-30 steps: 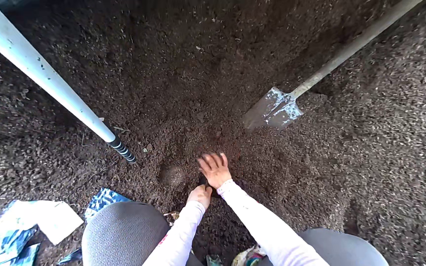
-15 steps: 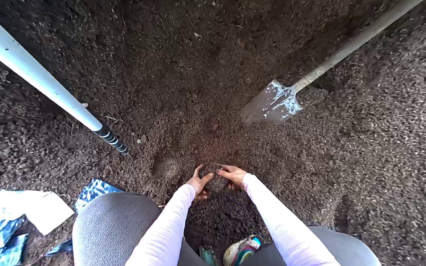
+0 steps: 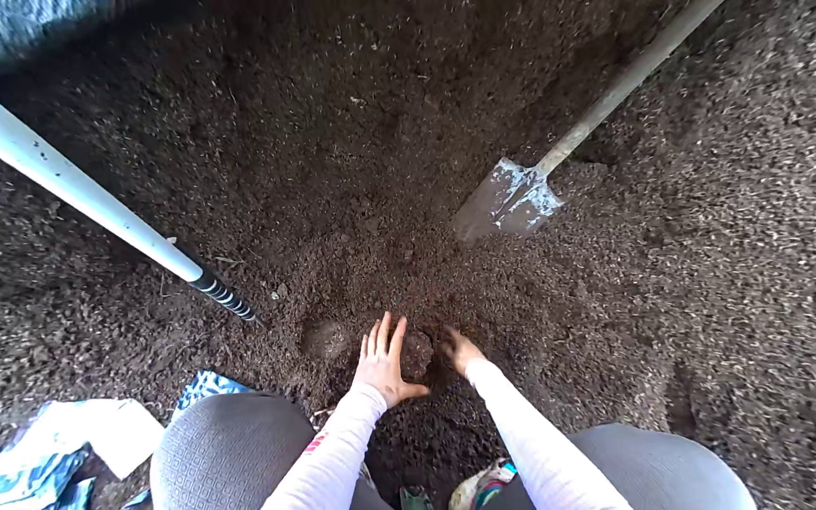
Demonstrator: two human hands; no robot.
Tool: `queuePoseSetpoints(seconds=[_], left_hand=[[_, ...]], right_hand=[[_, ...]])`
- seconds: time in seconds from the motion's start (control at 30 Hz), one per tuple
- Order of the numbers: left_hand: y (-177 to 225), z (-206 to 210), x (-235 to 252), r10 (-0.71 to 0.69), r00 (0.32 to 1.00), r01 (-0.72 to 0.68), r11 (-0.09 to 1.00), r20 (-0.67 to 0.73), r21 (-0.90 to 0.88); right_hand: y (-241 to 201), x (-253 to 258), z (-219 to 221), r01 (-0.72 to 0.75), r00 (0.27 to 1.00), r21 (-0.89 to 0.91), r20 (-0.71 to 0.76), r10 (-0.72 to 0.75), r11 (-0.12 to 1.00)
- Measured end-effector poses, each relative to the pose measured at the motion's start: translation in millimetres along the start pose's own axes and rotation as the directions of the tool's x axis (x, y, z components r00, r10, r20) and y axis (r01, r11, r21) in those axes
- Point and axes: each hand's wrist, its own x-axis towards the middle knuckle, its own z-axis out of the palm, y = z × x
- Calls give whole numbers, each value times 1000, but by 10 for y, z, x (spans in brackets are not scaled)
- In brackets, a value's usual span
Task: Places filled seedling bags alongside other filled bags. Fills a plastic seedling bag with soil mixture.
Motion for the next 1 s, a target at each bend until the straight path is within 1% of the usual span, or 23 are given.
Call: queuePoseSetpoints(seconds=[0.07, 0.13, 0.2, 0.23, 0.27, 0.3, 0.33, 0.37, 0.4, 0.47, 0.53, 0.57, 0.6, 0.63, 0.67, 0.7, 0.73, 0.8, 0.87, 0.9, 0.93, 0.97, 1.0], left_hand=[[26, 105, 94, 99, 993, -97, 995, -58, 39], [75, 181, 200, 227, 962, -220, 974, -152, 59], [128, 231, 276, 322, 927, -308, 946, -194, 97], [141, 259, 303, 359, 908, -343, 933, -216, 109], [149, 287, 333, 397, 880, -381, 918, -262, 111], [158, 294, 367, 425, 852, -419, 904, -304, 88], [170, 267, 389, 436, 842, -447, 894, -318, 41], [182, 209, 381, 428, 849, -456, 890, -312, -20], [186, 146, 350, 410, 854, -456, 886, -320, -81], [191, 16, 268, 317, 853, -410, 898, -415, -156], [198, -171, 156, 131, 863, -257, 945, -487, -201], [192, -284, 96, 3, 894, -123, 963, -447, -241], [183, -403, 34, -147, 934, 50, 957, -326, -287], [156, -490, -8, -283, 944, 223, 927, -170, -301], [113, -526, -34, -386, 923, 367, 887, -12, -281], [77, -521, -58, -449, 885, 466, 850, 125, -246], [60, -487, -78, -478, 846, 524, 827, 238, -202], [81, -403, -108, -464, 794, 554, 818, 394, -156], [104, -332, -110, -413, 785, 530, 834, 462, -153], [109, -306, -107, -394, 790, 514, 843, 469, -157], [121, -299, -105, -383, 798, 502, 850, 465, -160], [135, -303, -102, -378, 807, 493, 855, 454, -163], [152, -314, -102, -379, 814, 490, 856, 440, -168]], right_hand=[[304, -35, 312, 6, 1000, -158, 28, -2, 987], [415, -111, 545, -30, 998, -268, 52, 46, 963], [410, -97, 604, -67, 994, -288, 69, 90, 955], [431, -67, 593, -91, 990, -241, 81, 113, 966], [482, -34, 566, -123, 988, -135, 80, 134, 983], [551, -8, 521, -147, 987, 40, 71, 144, 988], [584, -30, 454, -159, 987, 283, 66, 147, 946], [555, -102, 368, -146, 989, 518, 65, 132, 843], [467, -200, 265, -116, 993, 691, 63, 100, 713], [158, -372, 50, -38, 997, 892, 4, 76, 451], [-197, -543, -127, 62, 996, 978, -73, 50, 199], [-349, -628, -170, 118, 993, 986, -119, 8, 115], [-476, -702, -175, 176, 984, 983, -173, -51, 59], [-585, -754, -148, 239, 966, 970, -234, -106, 36], [-677, -778, -104, 308, 943, 950, -297, -148, 57], [-752, -776, -51, 385, 916, 915, -363, -172, 118], [-804, -758, -3, 461, 883, 867, -426, -198, 190], [-869, -715, 49, 586, 810, 726, -517, -278, 359], [-962, -697, 2, 666, 733, 509, -581, -354, 546], [-995, -658, -42, 698, 666, 332, -627, -405, 634], [-1017, -596, -95, 708, 574, 117, -671, -469, 697], [-1045, -524, -151, 680, 476, -93, -700, -533, 728], [-1083, -448, -193, 619, 386, -271, -713, -586, 737]])
